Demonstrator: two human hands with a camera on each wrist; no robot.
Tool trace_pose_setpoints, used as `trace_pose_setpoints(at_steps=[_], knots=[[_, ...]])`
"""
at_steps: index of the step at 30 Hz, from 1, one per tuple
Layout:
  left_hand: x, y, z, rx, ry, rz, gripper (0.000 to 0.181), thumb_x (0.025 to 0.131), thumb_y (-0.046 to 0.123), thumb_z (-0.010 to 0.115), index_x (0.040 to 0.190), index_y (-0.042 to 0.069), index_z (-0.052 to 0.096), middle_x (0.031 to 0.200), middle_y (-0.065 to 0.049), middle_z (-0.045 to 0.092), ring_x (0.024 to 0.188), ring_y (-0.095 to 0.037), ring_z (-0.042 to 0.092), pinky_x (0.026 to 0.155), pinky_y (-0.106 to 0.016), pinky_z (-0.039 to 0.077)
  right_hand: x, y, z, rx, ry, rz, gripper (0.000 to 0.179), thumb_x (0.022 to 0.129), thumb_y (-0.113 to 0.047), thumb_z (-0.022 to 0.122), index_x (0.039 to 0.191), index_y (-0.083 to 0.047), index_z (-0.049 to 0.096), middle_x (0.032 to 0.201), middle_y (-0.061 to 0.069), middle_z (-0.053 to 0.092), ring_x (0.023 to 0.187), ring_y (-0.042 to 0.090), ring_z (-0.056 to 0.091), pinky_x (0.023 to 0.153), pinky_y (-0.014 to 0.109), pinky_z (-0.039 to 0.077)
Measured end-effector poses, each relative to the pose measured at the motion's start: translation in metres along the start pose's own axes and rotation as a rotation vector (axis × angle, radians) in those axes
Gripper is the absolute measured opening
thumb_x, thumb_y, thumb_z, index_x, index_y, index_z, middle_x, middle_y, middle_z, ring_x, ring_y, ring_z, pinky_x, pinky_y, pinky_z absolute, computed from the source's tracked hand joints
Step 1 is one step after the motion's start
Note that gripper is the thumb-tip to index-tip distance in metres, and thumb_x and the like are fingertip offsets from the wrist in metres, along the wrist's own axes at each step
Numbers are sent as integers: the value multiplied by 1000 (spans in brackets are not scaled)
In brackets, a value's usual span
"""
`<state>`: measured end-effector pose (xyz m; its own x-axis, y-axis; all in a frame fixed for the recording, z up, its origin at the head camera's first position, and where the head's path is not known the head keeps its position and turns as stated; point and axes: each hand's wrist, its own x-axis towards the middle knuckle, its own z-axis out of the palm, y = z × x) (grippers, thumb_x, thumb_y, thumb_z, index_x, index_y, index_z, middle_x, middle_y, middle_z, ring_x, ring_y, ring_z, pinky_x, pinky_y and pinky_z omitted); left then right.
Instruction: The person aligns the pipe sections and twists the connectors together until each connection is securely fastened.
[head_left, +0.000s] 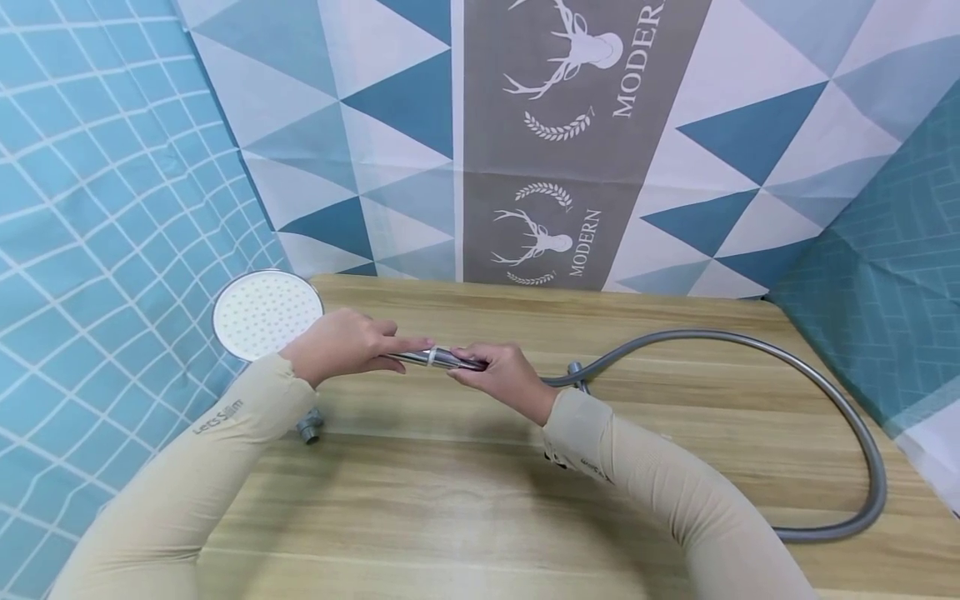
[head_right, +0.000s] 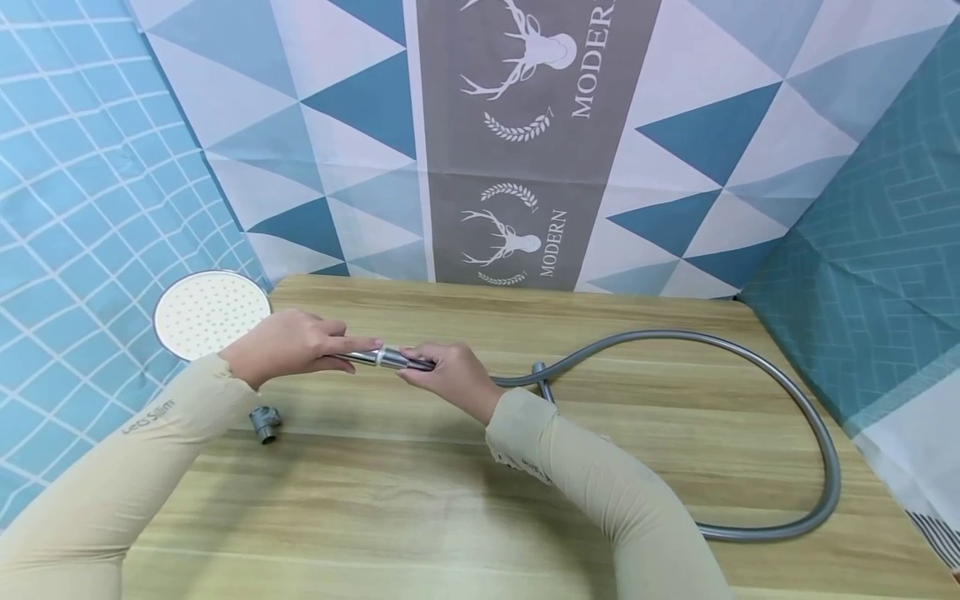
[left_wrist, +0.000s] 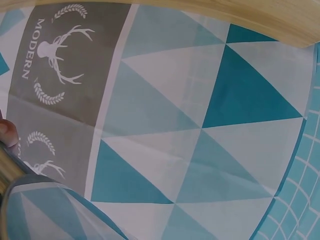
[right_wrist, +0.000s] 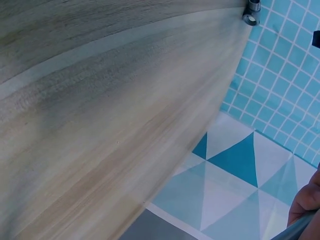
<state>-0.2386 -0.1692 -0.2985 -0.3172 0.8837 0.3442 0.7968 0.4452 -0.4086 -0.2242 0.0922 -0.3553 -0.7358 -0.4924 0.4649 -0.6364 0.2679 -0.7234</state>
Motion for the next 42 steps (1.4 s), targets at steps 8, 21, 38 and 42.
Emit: trace_pose_setpoints(at_steps=[8, 21, 38, 42], knots=[[0, 1, -1, -9, 5, 3, 50, 76, 37, 81, 123, 30, 65, 64, 2, 47, 41, -10, 26, 39, -25, 26, 2, -4, -3, 3, -31, 57, 28, 85, -5, 74, 111, 5, 70, 98, 17, 73, 70, 4, 61, 60, 20, 52], [-11, -1, -2, 0, 57, 32, 57, 70, 39, 84, 123, 31, 63, 63, 3, 43, 43, -7, 21, 39, -23, 20, 5, -9, 2, -23, -94, 85, 31, 88, -11, 73, 116, 1, 69, 90, 13, 72, 56, 4, 45, 53, 20, 41], [-10, -1, -3, -12, 81, 30, 58, 69, 37, 86, 122, 31, 63, 62, 3, 43, 43, -7, 20, 39, -22, 19, 8, -11, 1, -5, -116, 113, 21, 93, -14, 67, 107, 0, 72, 71, 7, 60, 56, 5, 40, 52, 20, 35], [-10, -1, -3, -10, 82, 27, 57, 69, 37, 85, 122, 31, 63, 62, 3, 44, 43, -7, 21, 39, -22, 20, 8, -10, 2, -27, -123, 140, 30, 92, -16, 68, 118, 0, 68, 70, 8, 60, 56, 6, 42, 52, 20, 36]])
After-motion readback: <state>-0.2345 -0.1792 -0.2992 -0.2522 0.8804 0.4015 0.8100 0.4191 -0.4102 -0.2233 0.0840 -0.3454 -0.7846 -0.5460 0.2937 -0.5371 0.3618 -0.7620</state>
